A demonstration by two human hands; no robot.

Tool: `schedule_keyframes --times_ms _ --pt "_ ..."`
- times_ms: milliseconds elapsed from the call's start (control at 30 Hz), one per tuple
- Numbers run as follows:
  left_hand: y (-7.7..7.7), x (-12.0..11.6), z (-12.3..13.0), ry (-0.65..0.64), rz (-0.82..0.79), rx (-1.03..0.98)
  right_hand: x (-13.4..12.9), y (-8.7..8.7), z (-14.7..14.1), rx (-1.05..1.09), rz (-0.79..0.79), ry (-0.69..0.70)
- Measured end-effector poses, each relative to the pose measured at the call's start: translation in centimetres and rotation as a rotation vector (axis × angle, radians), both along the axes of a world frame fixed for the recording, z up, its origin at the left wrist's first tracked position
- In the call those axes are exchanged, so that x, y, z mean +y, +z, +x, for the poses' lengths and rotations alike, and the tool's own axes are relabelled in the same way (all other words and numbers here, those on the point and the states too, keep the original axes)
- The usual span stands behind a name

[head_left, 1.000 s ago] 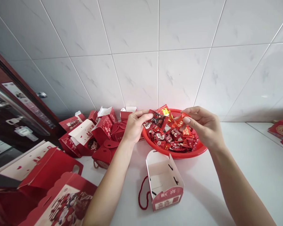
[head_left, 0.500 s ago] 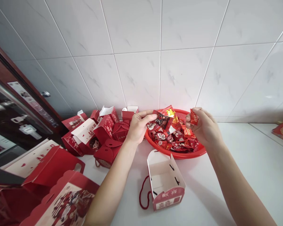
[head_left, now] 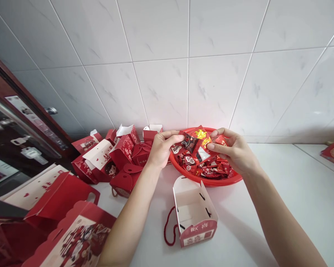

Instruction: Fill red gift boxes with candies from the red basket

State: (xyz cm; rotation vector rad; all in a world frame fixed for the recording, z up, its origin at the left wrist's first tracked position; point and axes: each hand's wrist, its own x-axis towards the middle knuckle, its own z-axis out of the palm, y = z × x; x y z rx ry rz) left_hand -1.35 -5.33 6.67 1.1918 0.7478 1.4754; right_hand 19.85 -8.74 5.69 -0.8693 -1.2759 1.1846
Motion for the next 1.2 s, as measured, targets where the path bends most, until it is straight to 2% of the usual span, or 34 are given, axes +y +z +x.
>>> schedule_keyframes --times_ms 133,267,400,467,567,733,800,1000,1133,1200 --pt "0.1 0.0 -0.6 -0.044 0.006 0.069 -1.0 0.8 0.0 -0.087 0.108 -0.054" --pt "0.6 0.1 -1.9 -0.141 -0.014 0.196 -2.7 2.3 0.5 -0.361 0.306 -0.100" --pt "1.3 0.2 -3.4 -0.049 0.011 0.186 -5.1 3.4 0.8 -0.613 0.433 0.011" --pt "1.6 0.1 -3.9 0.005 0.035 0.162 -6.1 3.4 0.1 -0.701 0.410 0.078" --pt "2.0 -0.3 -4.0 0.027 0.069 0.180 -7.0 2.8 -2.0 -0.852 0.354 0.103" --pt "2.0 -0.9 -3.5 -0.001 0.096 0.283 -7.1 1.5 -5.0 -1.206 0.206 0.247" --pt "1.9 -1.1 -3.3 -0.021 0.098 0.321 -7.1 1.2 -5.3 -1.267 0.163 0.304" --pt "2.0 -1.6 -3.4 -0.151 0.134 0.538 -7.3 1.2 -4.9 -1.277 0.170 0.386" --pt "2.3 -2.2 -3.9 -0.312 0.165 0.758 -7.4 1.2 -5.0 -1.260 0.134 0.413" --pt "2.4 -2.5 -4.0 -0.388 0.213 0.878 -7.5 1.1 -5.1 -1.319 0.142 0.421"
